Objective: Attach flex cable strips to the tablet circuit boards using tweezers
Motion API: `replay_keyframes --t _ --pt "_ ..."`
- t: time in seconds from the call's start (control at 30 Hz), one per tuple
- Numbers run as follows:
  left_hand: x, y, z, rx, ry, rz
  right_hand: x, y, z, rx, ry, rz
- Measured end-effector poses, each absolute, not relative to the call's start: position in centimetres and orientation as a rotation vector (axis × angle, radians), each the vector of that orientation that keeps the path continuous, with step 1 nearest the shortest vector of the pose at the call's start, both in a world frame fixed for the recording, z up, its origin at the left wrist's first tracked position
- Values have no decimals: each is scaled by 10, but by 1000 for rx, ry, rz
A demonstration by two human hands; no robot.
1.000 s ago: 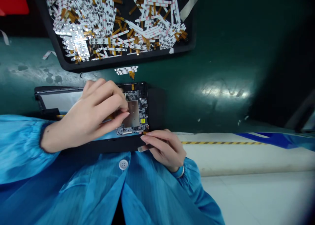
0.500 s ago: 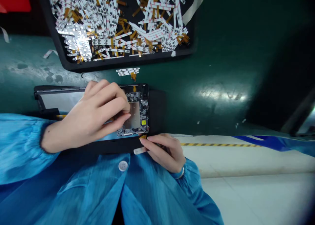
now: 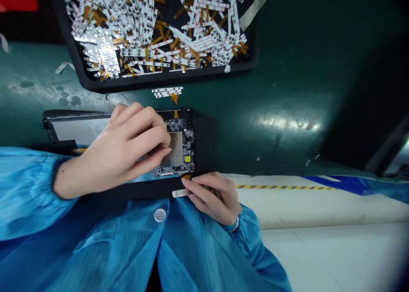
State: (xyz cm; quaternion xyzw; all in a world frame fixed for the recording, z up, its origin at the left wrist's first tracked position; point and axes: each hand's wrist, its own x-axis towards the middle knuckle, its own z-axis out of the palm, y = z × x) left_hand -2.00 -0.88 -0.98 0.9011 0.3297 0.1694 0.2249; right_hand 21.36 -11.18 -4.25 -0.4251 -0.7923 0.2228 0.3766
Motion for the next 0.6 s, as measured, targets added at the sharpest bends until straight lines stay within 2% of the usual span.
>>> replay_keyframes --t 0.37,0.6 --pt "-20 -8 -10 2484 906 466 207 -109 -36 -1179 -2036 533" --pt "-18 -11 -13 2486 922 462 200 -103 -16 -1373 -2064 629"
